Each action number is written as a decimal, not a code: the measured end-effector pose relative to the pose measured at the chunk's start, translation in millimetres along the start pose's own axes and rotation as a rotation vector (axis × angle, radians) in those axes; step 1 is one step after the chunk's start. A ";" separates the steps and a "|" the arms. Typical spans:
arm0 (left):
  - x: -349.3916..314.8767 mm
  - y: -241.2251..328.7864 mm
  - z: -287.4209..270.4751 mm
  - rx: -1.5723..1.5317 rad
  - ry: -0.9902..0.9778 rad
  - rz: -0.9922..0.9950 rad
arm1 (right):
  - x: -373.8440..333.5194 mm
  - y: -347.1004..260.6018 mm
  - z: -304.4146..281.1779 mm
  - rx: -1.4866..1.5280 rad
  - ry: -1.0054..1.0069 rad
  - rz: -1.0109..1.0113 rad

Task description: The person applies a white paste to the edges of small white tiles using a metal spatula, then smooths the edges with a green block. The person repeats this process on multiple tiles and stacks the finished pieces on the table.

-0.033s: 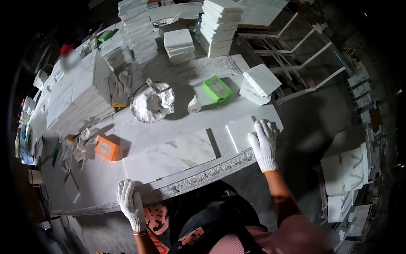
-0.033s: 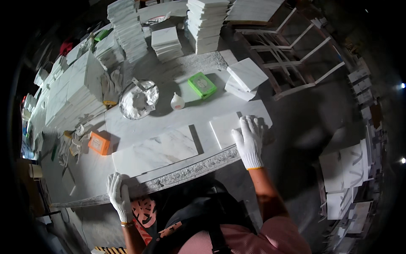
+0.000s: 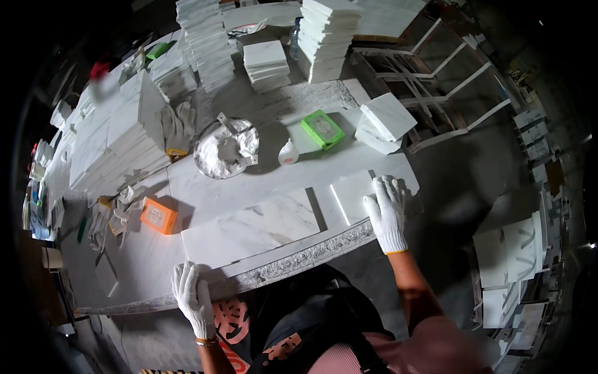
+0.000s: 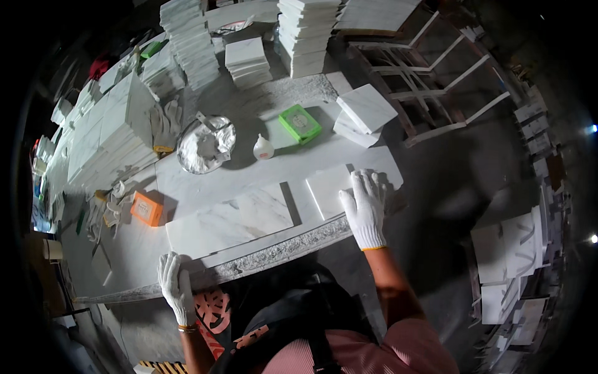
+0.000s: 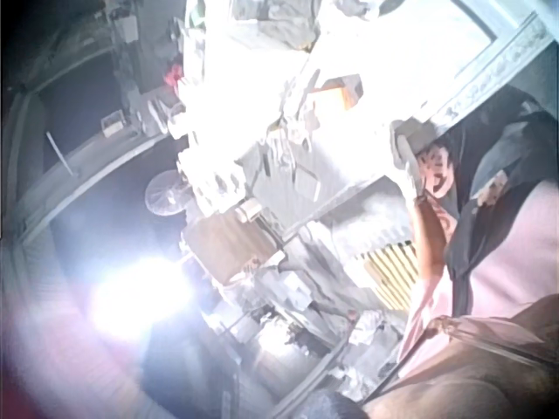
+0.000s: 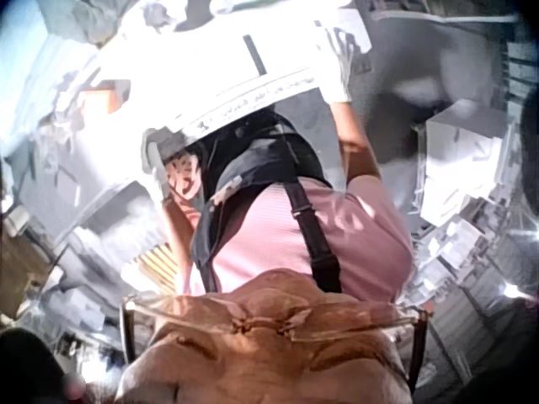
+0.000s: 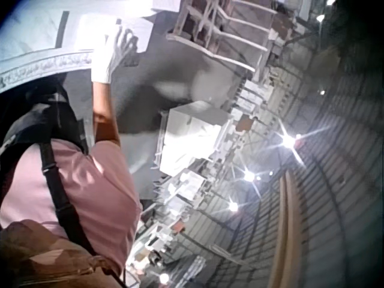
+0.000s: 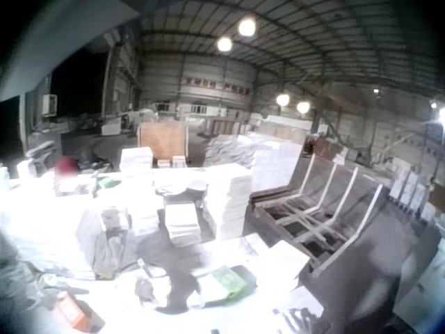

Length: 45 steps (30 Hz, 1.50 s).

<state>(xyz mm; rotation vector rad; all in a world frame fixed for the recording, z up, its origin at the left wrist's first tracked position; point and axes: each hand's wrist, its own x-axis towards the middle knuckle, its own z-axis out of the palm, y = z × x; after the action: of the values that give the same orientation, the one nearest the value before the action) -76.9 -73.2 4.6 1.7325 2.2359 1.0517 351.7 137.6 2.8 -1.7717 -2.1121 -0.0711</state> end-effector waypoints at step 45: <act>-9.1 -9.1 11.9 0.105 0.084 0.013 | 36.2 12.3 -68.4 0.384 -0.084 0.018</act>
<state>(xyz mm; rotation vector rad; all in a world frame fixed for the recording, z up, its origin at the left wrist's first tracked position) -75.3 -76.9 -12.5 1.7771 2.3735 1.0463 376.2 155.0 75.2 -1.5847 -1.9994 0.3940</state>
